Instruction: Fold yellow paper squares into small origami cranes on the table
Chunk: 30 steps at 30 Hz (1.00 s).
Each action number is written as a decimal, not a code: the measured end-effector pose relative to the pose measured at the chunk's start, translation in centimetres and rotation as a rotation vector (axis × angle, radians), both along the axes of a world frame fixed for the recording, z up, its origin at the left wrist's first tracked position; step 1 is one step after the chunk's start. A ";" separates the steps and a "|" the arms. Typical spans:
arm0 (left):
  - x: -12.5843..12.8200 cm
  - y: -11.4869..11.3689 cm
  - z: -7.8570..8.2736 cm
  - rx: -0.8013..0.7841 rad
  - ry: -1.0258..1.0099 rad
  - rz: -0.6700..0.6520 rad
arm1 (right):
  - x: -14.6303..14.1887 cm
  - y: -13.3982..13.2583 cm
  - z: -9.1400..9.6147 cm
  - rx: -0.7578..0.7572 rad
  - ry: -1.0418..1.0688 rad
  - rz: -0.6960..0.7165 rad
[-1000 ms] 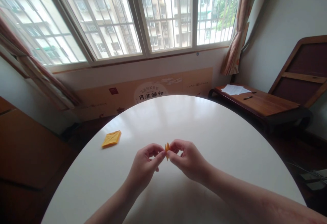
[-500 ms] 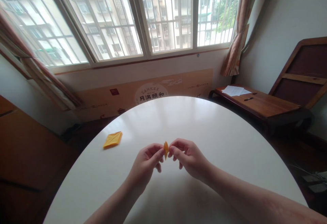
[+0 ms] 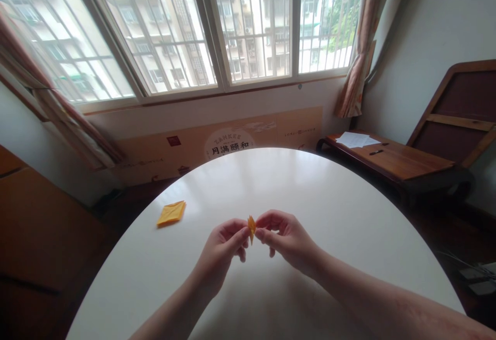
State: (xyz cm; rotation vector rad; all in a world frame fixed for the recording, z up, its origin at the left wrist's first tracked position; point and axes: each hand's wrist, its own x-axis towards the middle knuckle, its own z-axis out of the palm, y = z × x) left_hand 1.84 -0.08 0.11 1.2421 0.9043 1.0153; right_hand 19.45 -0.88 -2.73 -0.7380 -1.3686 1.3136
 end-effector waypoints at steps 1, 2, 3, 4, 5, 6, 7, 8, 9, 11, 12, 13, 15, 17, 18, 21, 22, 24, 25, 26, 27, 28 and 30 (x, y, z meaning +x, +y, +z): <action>0.0 0.0 -0.1 0.004 0.007 0.003 | 0.0 0.0 -0.1 0.010 -0.011 -0.006; 0.0 0.1 -0.2 0.012 0.016 0.006 | 0.0 0.0 -0.2 0.016 -0.024 -0.011; 0.0 0.1 -0.3 0.025 0.027 0.007 | 0.0 0.1 -0.3 0.016 -0.040 -0.015; 0.0 0.2 -0.4 0.038 0.041 0.004 | -0.1 0.1 -0.3 0.012 -0.056 -0.018; 0.0 0.2 -0.5 0.052 0.054 0.003 | -0.1 0.1 -0.4 0.006 -0.072 -0.021; 0.0 0.3 -0.7 0.067 0.067 0.004 | -0.2 0.1 -0.4 0.001 -0.087 -0.024; 0.0 0.3 -0.7 0.083 0.078 0.011 | -0.2 0.1 -0.4 -0.001 -0.099 -0.031; 0.1 0.3 -0.8 0.100 0.088 0.025 | -0.3 0.1 -0.5 -0.001 -0.112 -0.039; 0.1 0.3 -0.8 0.117 0.100 0.042 | -0.3 0.1 -0.5 -0.001 -0.123 -0.051; 0.1 0.2 -0.7 0.151 0.129 0.072 | -0.4 0.0 -0.5 0.001 -0.146 -0.076; 0.0 0.1 -0.6 0.162 0.147 0.078 | -0.4 0.0 -0.4 0.004 -0.155 -0.086; 0.0 0.1 -0.6 0.169 0.164 0.082 | -0.5 0.0 -0.4 0.010 -0.161 -0.094; 0.0 -0.1 -0.5 0.171 0.186 0.081 | -0.5 -0.1 -0.3 0.029 -0.168 -0.108; 0.1 -0.2 -0.5 0.163 0.189 0.072 | -0.4 -0.1 -0.2 0.044 -0.183 -0.127; 0.1 -0.2 -0.6 0.154 0.187 0.067 | -0.4 0.0 -0.1 0.050 -0.197 -0.142; 0.1 -0.4 -0.6 0.120 0.158 0.054 | -0.3 0.0 0.0 0.075 -0.247 -0.191; 0.1 -0.4 -0.6 0.113 0.142 0.049 | -0.3 0.0 0.1 0.085 -0.259 -0.204; 0.0 -0.4 -0.5 0.104 0.110 0.031 | -0.2 -0.1 0.2 0.105 -0.276 -0.224; 0.0 -0.3 -0.4 0.100 0.098 0.020 | -0.2 -0.1 0.3 0.114 -0.281 -0.231; 0.0 -0.3 -0.4 0.098 0.089 0.012 | -0.2 -0.2 0.3 0.124 -0.284 -0.236; 0.0 -0.2 -0.4 0.095 0.085 0.006 | -0.3 -0.2 0.3 0.135 -0.287 -0.240; 0.0 -0.2 -0.4 0.093 0.084 0.003 | -0.3 -0.3 0.3 0.147 -0.289 -0.243; 0.0 -0.1 -0.4 0.092 0.090 0.002 | -0.3 -0.4 0.1 0.163 -0.289 -0.250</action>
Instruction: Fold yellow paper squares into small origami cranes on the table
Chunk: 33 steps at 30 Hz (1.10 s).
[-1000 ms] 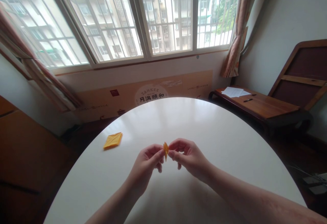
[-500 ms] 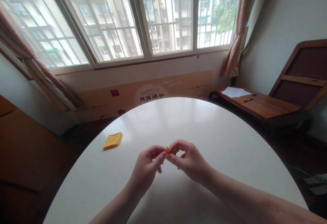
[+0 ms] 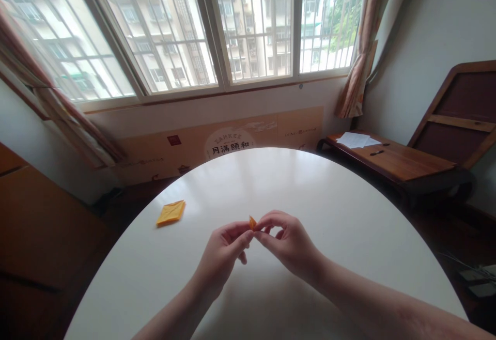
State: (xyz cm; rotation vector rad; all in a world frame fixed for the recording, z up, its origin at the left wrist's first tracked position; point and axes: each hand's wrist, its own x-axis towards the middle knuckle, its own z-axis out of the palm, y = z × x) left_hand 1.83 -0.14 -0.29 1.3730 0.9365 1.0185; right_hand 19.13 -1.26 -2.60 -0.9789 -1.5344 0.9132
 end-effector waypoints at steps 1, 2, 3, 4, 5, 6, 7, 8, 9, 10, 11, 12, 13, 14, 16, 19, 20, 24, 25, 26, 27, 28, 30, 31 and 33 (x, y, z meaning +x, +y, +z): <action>0.0 0.0 0.0 -0.001 0.004 0.001 | 0.0 0.0 -0.1 0.004 0.001 -0.004; 0.0 0.0 -0.1 -0.003 0.008 0.003 | -0.1 0.0 -0.2 0.002 0.002 -0.008; 0.0 0.0 -0.1 -0.004 0.011 0.006 | -0.1 0.0 -0.2 -0.004 0.005 -0.015; 0.0 0.0 -0.2 -0.004 0.013 0.012 | -0.1 0.0 -0.3 -0.016 0.009 -0.019; 0.0 0.0 -0.2 -0.004 0.015 0.019 | -0.1 0.1 -0.3 -0.030 0.014 -0.019; 0.1 0.0 -0.2 -0.005 0.016 0.028 | -0.1 0.1 -0.3 -0.047 0.022 -0.015; 0.1 0.0 -0.2 -0.007 0.018 0.040 | -0.2 0.1 -0.3 -0.065 0.032 -0.008; 0.1 0.0 -0.2 -0.010 0.019 0.050 | -0.2 0.1 -0.2 -0.085 0.046 0.001; 0.1 0.0 -0.2 -0.013 0.020 0.059 | -0.2 0.1 -0.2 -0.103 0.063 0.010; 0.1 0.1 -0.2 -0.016 0.021 0.064 | -0.2 0.0 -0.2 -0.119 0.079 0.016; 0.1 0.1 -0.1 -0.017 0.023 0.065 | -0.2 0.0 -0.2 -0.132 0.096 0.019; 0.1 0.1 -0.1 -0.015 0.025 0.063 | -0.2 0.0 -0.2 -0.140 0.109 0.020; 0.1 0.1 -0.1 -0.010 0.031 0.059 | -0.3 0.0 -0.3 -0.144 0.119 0.021; 0.1 0.1 -0.1 -0.003 0.040 0.054 | -0.3 0.0 -0.3 -0.147 0.126 0.021; 0.0 0.1 -0.1 0.020 0.062 0.046 | -0.3 0.0 -0.4 -0.152 0.139 0.019; 0.0 -0.1 -0.1 0.070 0.075 0.059 | -0.3 0.0 -0.4 -0.156 0.153 0.024; 0.0 -0.2 -0.1 0.085 0.069 0.071 | -0.3 0.0 -0.3 -0.158 0.157 0.029; 0.0 -0.4 -0.3 0.151 0.063 0.110 | -0.3 -0.1 0.0 -0.181 0.182 0.058; 0.0 -0.5 -0.3 0.177 0.076 0.116 | -0.3 -0.1 0.0 -0.185 0.187 0.066; -0.1 -0.5 -0.4 0.208 0.091 0.122 | -0.3 -0.1 0.0 -0.188 0.191 0.071; -0.1 -0.5 -0.5 0.241 0.108 0.125 | -0.3 -0.1 0.1 -0.188 0.191 0.074; -0.2 -0.5 -0.5 0.275 0.126 0.127 | -0.3 -0.1 0.1 -0.184 0.185 0.070; -0.3 -0.4 -0.6 0.335 0.166 0.123 | -0.3 -0.2 0.0 -0.156 0.153 0.043; -0.3 -0.3 -0.6 0.360 0.186 0.122 | -0.3 -0.2 0.0 -0.138 0.131 0.030; -0.4 -0.2 -0.7 0.400 0.218 0.125 | -0.3 -0.3 0.0 -0.103 0.093 0.008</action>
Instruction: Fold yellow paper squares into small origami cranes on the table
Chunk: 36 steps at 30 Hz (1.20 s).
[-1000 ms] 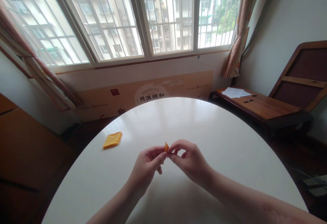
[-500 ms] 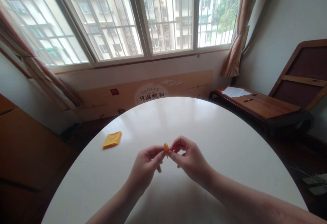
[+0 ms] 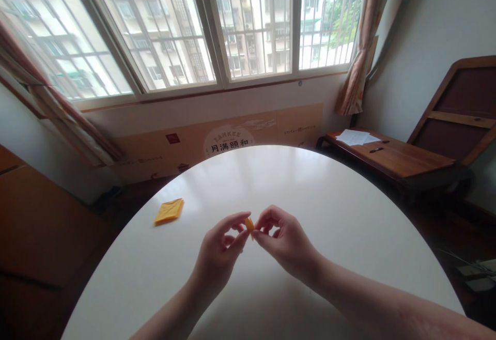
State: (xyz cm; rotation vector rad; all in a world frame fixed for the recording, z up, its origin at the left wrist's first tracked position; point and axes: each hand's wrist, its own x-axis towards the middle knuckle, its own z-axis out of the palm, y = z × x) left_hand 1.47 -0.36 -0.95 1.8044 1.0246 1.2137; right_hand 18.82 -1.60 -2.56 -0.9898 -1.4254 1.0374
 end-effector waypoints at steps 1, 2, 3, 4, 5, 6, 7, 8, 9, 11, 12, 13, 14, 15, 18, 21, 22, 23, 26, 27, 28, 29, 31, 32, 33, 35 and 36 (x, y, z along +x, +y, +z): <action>0.0 0.0 0.0 0.018 0.008 0.005 | 0.0 0.0 0.0 0.010 -0.013 -0.004; 0.0 0.0 0.1 0.035 0.011 0.009 | 0.0 -0.1 0.0 0.015 -0.022 -0.005; 0.0 0.0 0.2 0.051 0.008 0.011 | -0.1 -0.1 0.0 0.020 -0.030 -0.008; 0.0 0.0 0.2 0.066 0.004 0.012 | -0.1 -0.2 0.0 0.028 -0.040 -0.016; 0.1 -0.1 0.3 0.079 0.000 0.014 | -0.1 -0.2 0.0 0.042 -0.055 -0.026; 0.0 -0.1 0.4 0.089 -0.004 0.014 | -0.1 -0.2 0.0 0.058 -0.071 -0.035; 0.0 -0.2 0.5 0.093 -0.011 0.014 | -0.2 -0.2 0.0 0.075 -0.088 -0.045; 0.0 -0.2 0.5 0.092 -0.020 0.013 | -0.2 -0.2 0.0 0.091 -0.106 -0.054; 0.0 -0.3 0.6 0.084 -0.032 0.011 | -0.2 -0.2 0.0 0.105 -0.121 -0.063; 0.0 -0.3 0.6 0.049 -0.057 -0.005 | -0.2 -0.2 0.0 0.125 -0.143 -0.078; 0.0 -0.3 0.6 0.024 -0.070 -0.018 | -0.1 -0.2 0.0 0.135 -0.150 -0.088; 0.0 -0.3 0.7 -0.002 -0.082 -0.033 | -0.1 -0.2 0.1 0.144 -0.155 -0.096; 0.1 -0.3 0.7 -0.030 -0.094 -0.047 | -0.1 -0.2 0.1 0.151 -0.157 -0.104; 0.1 -0.2 0.7 -0.056 -0.108 -0.055 | -0.1 -0.2 0.1 0.157 -0.157 -0.109; 0.1 -0.1 0.8 -0.106 -0.136 -0.050 | -0.1 -0.2 0.3 0.175 -0.153 -0.122; 0.0 -0.1 1.0 -0.079 -0.125 -0.039 | -0.1 -0.2 0.5 0.185 -0.135 -0.133; 0.0 -0.1 1.0 -0.055 -0.113 -0.038 | -0.1 -0.2 0.6 0.184 -0.123 -0.132; 0.0 -0.1 0.9 -0.030 -0.101 -0.038 | -0.2 -0.3 0.7 0.182 -0.107 -0.130; -0.1 -0.1 0.8 -0.004 -0.095 -0.039 | -0.2 -0.3 0.8 0.159 -0.037 -0.104; -0.1 -0.1 0.8 -0.012 -0.105 -0.041 | -0.2 -0.4 0.8 0.142 -0.010 -0.091; -0.1 0.0 0.8 -0.023 -0.115 -0.044 | -0.2 -0.4 0.8 0.121 0.018 -0.079; -0.1 0.0 0.8 -0.030 -0.120 -0.047 | -0.2 -0.4 0.8 0.095 0.043 -0.066; -0.1 0.1 0.8 -0.024 -0.113 -0.053 | -0.2 -0.3 0.7 0.033 0.089 -0.039; -0.1 0.2 0.8 -0.012 -0.101 -0.055 | -0.2 -0.3 0.6 0.000 0.109 -0.024; -0.2 0.2 0.8 0.003 -0.086 -0.057 | -0.1 -0.2 0.5 -0.031 0.130 -0.011; -0.3 0.3 0.7 0.039 -0.054 -0.060 | 0.0 -0.1 0.4 -0.090 0.167 0.025; -0.3 0.3 0.7 0.060 -0.041 -0.060 | 0.0 -0.1 0.4 -0.112 0.183 0.045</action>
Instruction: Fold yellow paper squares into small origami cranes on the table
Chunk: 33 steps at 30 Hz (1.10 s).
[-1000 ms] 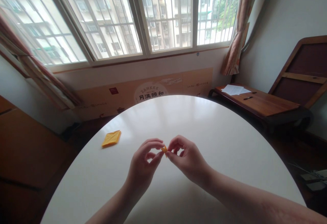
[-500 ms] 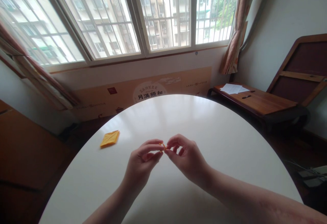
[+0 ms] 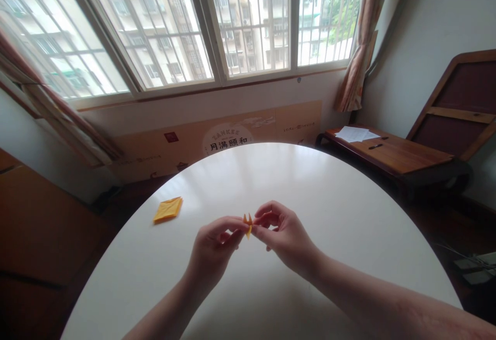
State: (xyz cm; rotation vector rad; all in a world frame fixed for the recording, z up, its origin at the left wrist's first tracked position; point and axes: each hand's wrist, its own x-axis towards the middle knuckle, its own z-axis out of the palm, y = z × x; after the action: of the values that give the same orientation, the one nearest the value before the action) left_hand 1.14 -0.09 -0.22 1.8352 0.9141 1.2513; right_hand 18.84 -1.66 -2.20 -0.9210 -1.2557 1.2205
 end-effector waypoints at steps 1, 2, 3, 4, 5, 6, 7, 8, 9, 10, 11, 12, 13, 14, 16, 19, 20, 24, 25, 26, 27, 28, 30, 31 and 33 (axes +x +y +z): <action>-0.1 0.0 0.0 0.023 0.013 0.003 | 0.0 0.0 0.0 -0.016 0.016 0.021; -0.1 0.0 0.0 0.048 0.028 0.007 | 0.1 0.1 0.0 -0.026 0.033 0.040; -0.2 0.0 0.0 0.072 0.045 0.010 | 0.1 0.1 0.1 -0.033 0.046 0.057; -0.2 0.0 0.1 0.094 0.064 0.013 | 0.1 0.1 0.1 -0.037 0.055 0.071; -0.3 0.0 0.1 0.111 0.083 0.012 | 0.1 0.1 0.2 -0.039 0.059 0.081; -0.3 -0.1 0.1 0.123 0.099 0.010 | 0.1 0.1 0.2 -0.041 0.058 0.088; -0.3 -0.1 0.1 0.127 0.110 0.008 | 0.1 0.2 0.1 -0.043 0.054 0.091; -0.3 -0.1 0.1 0.122 0.116 0.010 | 0.1 0.2 0.1 -0.042 0.049 0.090; -0.3 -0.1 0.1 0.108 0.117 0.018 | 0.1 0.3 0.0 -0.039 0.045 0.086; -0.2 -0.2 0.1 0.087 0.115 0.031 | 0.1 0.3 0.0 -0.032 0.040 0.081; -0.2 -0.2 0.1 0.061 0.111 0.048 | 0.1 0.3 -0.1 -0.025 0.033 0.075; -0.1 -0.2 0.1 0.031 0.102 0.066 | 0.2 0.3 -0.2 -0.016 0.022 0.069; -0.1 -0.2 0.1 -0.004 0.085 0.081 | 0.2 0.3 -0.2 -0.007 0.009 0.064; 0.0 -0.2 0.1 -0.047 0.062 0.090 | 0.2 0.3 -0.2 0.003 -0.004 0.056; 0.1 -0.2 0.2 -0.158 0.006 0.083 | 0.2 0.2 -0.1 0.027 -0.030 0.034; 0.2 0.1 0.3 -0.340 -0.080 0.020 | 0.2 0.1 0.2 0.066 -0.080 -0.003; 0.2 0.2 0.3 -0.385 -0.103 -0.006 | 0.2 0.0 0.2 0.077 -0.096 -0.012; 0.2 0.3 0.4 -0.501 -0.134 -0.051 | 0.2 0.0 0.4 0.126 -0.141 -0.056; 0.2 0.3 0.5 -0.511 -0.122 -0.049 | 0.2 0.0 0.4 0.140 -0.156 -0.074; 0.2 0.3 0.5 -0.511 -0.104 -0.049 | 0.2 0.0 0.4 0.155 -0.174 -0.094; 0.2 0.2 0.6 -0.501 -0.079 -0.053 | 0.2 -0.1 0.4 0.172 -0.193 -0.112; 0.2 0.2 0.6 -0.486 -0.051 -0.060 | 0.2 -0.1 0.4 0.189 -0.212 -0.126; 0.2 0.1 0.6 -0.462 0.002 -0.070 | 0.2 -0.2 0.5 0.225 -0.248 -0.146; 0.2 0.1 0.6 -0.459 0.022 -0.072 | 0.2 -0.2 0.5 0.240 -0.265 -0.151; 0.3 0.2 0.6 -0.470 0.040 -0.073 | 0.1 -0.3 0.5 0.259 -0.292 -0.156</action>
State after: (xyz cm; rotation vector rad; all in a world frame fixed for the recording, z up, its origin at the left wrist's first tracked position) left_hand 1.39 0.12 0.34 1.5065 1.0496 0.8653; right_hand 18.99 -1.93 -1.71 -1.0070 -1.5014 0.7984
